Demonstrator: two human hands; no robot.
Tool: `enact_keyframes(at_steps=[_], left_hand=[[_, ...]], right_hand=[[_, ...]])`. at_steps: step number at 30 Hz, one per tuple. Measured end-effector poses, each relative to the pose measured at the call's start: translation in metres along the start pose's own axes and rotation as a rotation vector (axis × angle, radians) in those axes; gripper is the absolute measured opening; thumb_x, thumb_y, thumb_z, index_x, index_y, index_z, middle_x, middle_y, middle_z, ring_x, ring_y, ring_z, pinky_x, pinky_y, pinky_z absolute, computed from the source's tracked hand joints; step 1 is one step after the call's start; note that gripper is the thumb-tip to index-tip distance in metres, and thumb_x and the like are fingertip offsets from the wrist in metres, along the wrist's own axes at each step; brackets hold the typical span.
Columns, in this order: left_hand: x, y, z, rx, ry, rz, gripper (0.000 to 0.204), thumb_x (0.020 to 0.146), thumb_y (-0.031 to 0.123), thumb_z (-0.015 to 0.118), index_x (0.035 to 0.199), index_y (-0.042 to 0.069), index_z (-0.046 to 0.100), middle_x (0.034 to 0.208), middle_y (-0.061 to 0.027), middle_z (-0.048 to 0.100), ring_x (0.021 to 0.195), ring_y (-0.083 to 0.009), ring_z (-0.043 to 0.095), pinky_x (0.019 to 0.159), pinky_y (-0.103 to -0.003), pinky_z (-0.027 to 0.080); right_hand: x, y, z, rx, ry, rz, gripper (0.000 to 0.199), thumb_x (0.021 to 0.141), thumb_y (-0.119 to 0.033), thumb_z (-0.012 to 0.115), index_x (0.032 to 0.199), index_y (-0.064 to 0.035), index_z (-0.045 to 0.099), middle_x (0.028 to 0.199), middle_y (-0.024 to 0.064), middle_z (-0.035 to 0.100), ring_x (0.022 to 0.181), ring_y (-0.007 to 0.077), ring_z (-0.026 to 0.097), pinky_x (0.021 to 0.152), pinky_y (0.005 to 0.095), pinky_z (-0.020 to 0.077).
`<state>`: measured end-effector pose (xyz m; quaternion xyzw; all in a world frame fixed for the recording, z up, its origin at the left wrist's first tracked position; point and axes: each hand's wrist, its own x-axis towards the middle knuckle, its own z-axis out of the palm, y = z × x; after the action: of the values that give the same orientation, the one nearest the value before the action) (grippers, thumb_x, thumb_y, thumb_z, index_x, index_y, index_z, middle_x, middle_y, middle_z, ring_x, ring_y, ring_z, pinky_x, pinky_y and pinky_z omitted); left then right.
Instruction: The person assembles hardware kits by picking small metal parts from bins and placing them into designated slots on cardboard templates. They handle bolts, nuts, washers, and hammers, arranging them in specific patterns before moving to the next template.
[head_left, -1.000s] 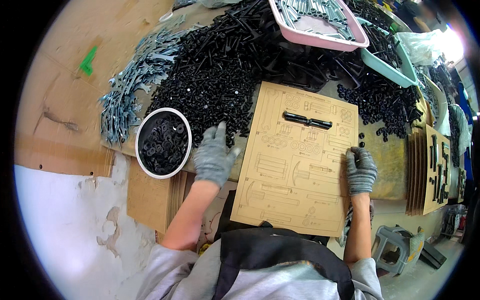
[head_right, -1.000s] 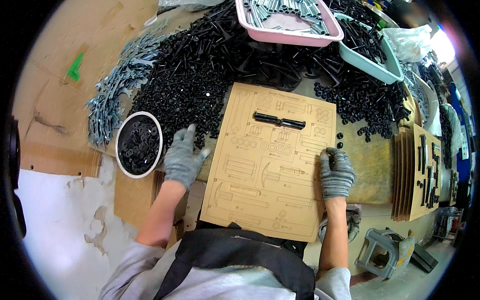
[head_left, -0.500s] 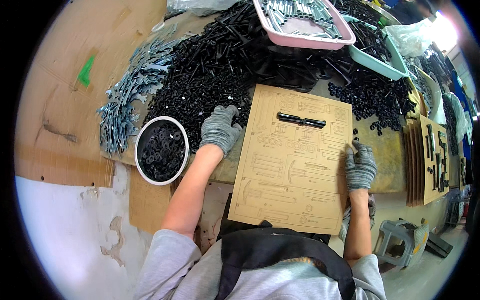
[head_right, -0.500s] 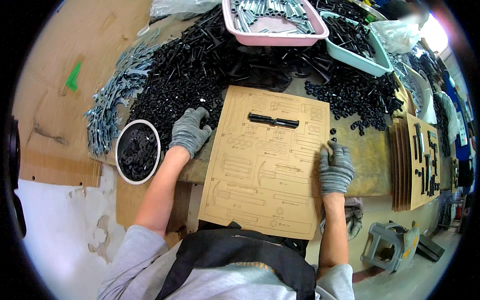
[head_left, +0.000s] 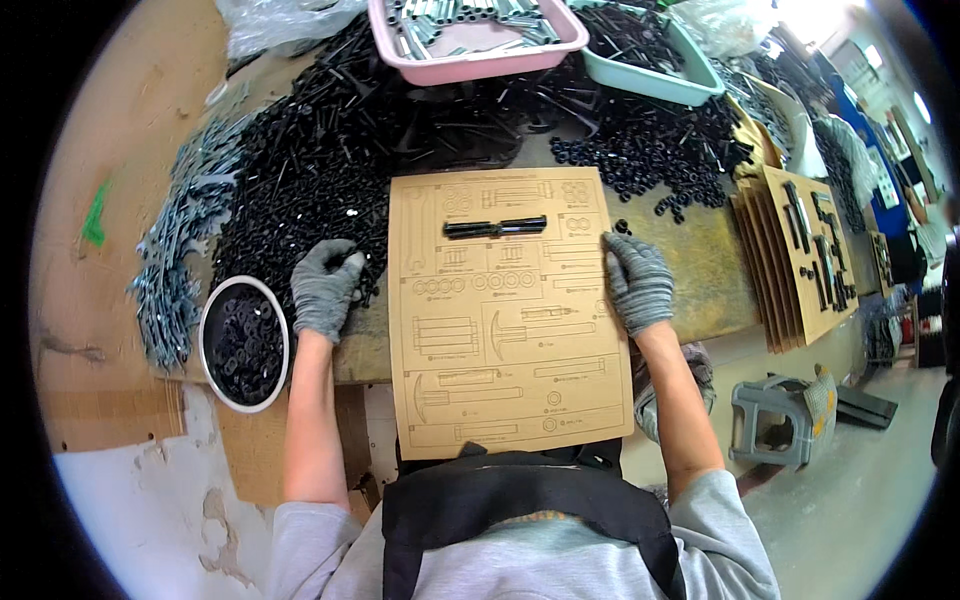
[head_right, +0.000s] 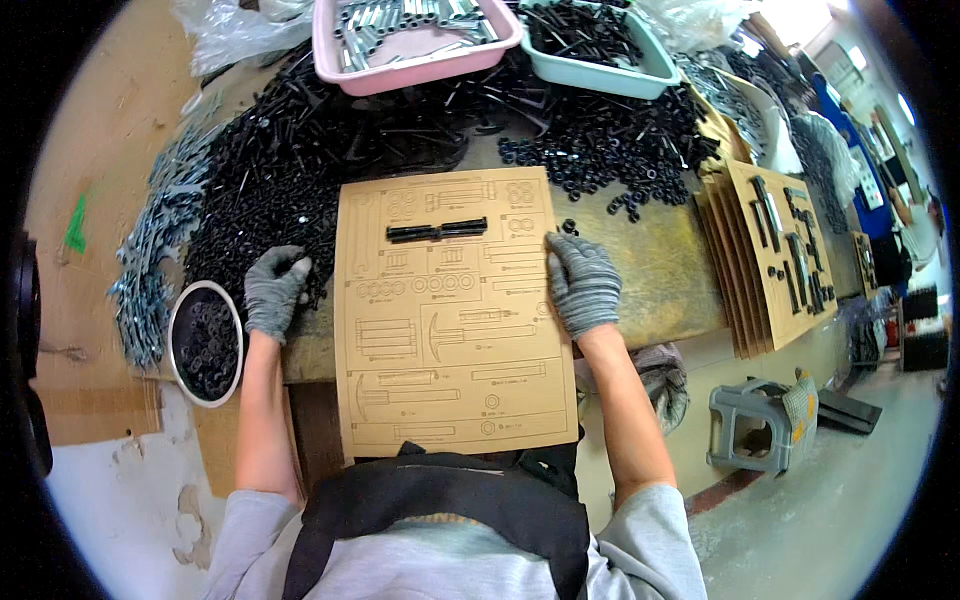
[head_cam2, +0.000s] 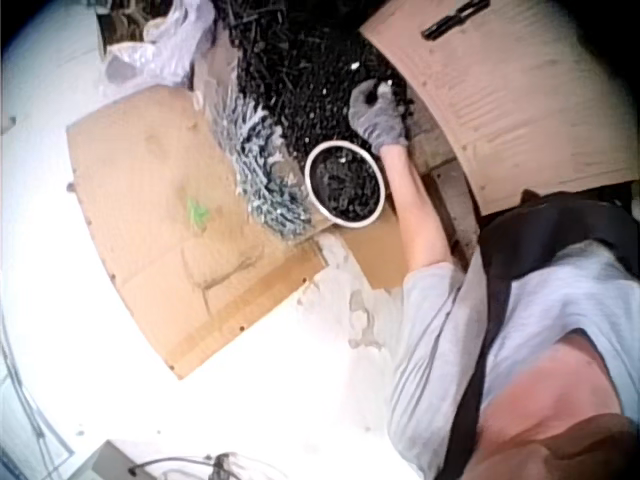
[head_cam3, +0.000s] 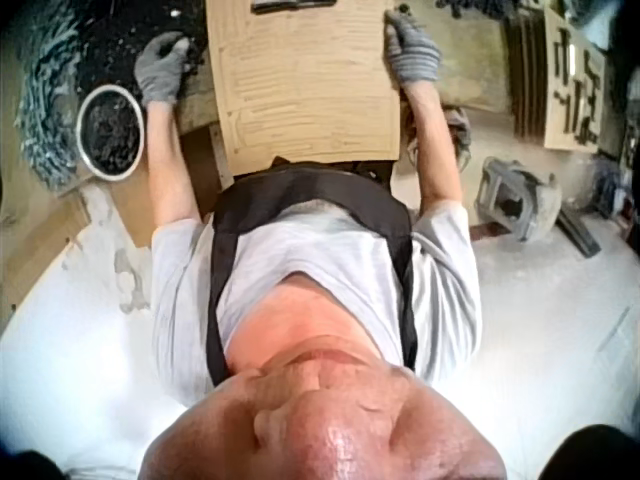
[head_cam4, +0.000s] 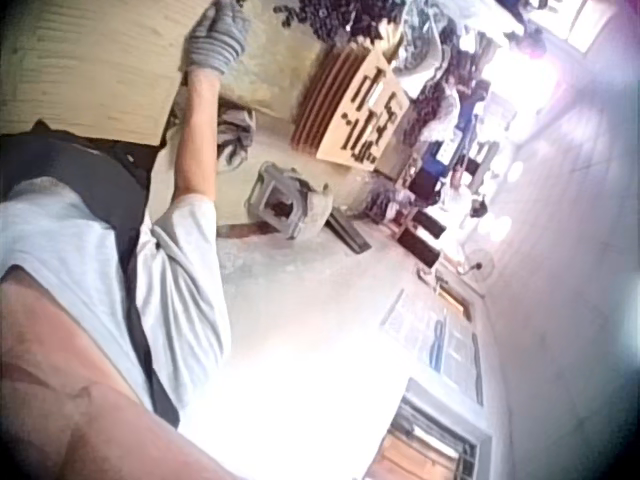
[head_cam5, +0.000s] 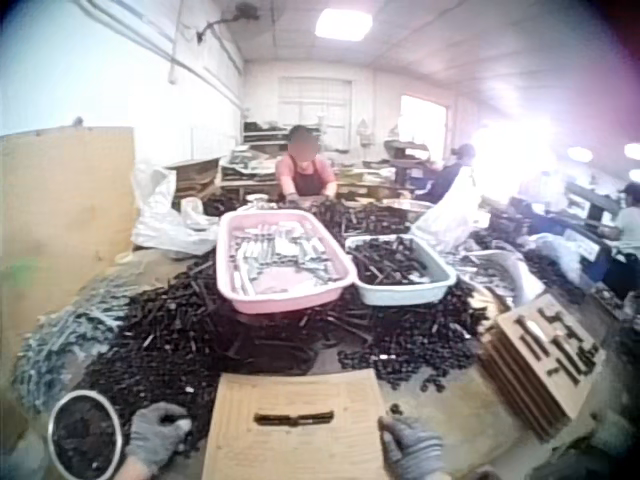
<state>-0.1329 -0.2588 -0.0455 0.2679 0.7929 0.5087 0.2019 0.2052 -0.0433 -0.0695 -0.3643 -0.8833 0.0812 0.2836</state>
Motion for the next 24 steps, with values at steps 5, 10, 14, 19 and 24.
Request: enact_keyframes(at_steps=[5,10,14,19,24], left_hand=[[-0.012,0.035,0.020,-0.062,-0.153,-0.010,0.015,0.081,0.006,0.068,0.096,0.002,0.065,0.074,-0.0031,0.061,0.053,-0.0073,0.053,0.044,-0.022,0.045],[-0.028,0.039,0.082,0.225,-0.263,0.403,0.015,0.077,0.008,0.070,0.090,0.003,0.066,0.074,-0.0039,0.062,0.061,-0.0112,0.056,0.058,-0.026,0.049],[-0.041,0.033,0.110,0.293,-0.315,0.489,0.017,0.075,0.008,0.071,0.090,0.005,0.067,0.078,-0.0060,0.063,0.063,-0.0129,0.056,0.063,-0.027,0.049],[-0.042,0.040,0.111,0.251,-0.347,0.377,0.016,0.075,0.008,0.071,0.091,0.005,0.067,0.081,-0.0073,0.064,0.064,-0.0147,0.057,0.064,-0.028,0.050],[-0.040,0.037,0.107,0.189,-0.376,0.257,0.018,0.075,0.011,0.070,0.092,0.005,0.067,0.086,-0.0106,0.066,0.066,-0.0197,0.060,0.066,-0.031,0.052]], right_hand=[[0.002,0.014,0.003,0.024,-0.011,0.020,0.026,0.088,-0.015,0.055,0.111,-0.0097,0.066,0.111,0.0137,0.064,0.100,0.0321,0.060,0.089,0.0404,0.0476],[0.018,0.027,0.003,0.031,-0.121,-0.001,0.032,0.087,-0.014,0.054,0.119,-0.0124,0.061,0.116,0.0155,0.061,0.105,0.0348,0.058,0.089,0.0409,0.0474],[0.042,0.037,-0.009,0.112,-0.268,0.045,0.042,0.077,-0.003,0.066,0.118,-0.0074,0.060,0.114,0.0169,0.058,0.103,0.0355,0.058,0.088,0.0379,0.0487],[0.060,0.048,-0.016,0.181,-0.406,0.087,0.035,0.074,-0.013,0.074,0.108,-0.0057,0.065,0.107,0.0121,0.060,0.095,0.0265,0.060,0.083,0.0339,0.0494],[0.053,0.040,-0.014,0.213,-0.320,0.087,0.024,0.075,-0.016,0.072,0.097,-0.0068,0.067,0.099,0.0127,0.061,0.088,0.0317,0.060,0.078,0.0373,0.0505]])
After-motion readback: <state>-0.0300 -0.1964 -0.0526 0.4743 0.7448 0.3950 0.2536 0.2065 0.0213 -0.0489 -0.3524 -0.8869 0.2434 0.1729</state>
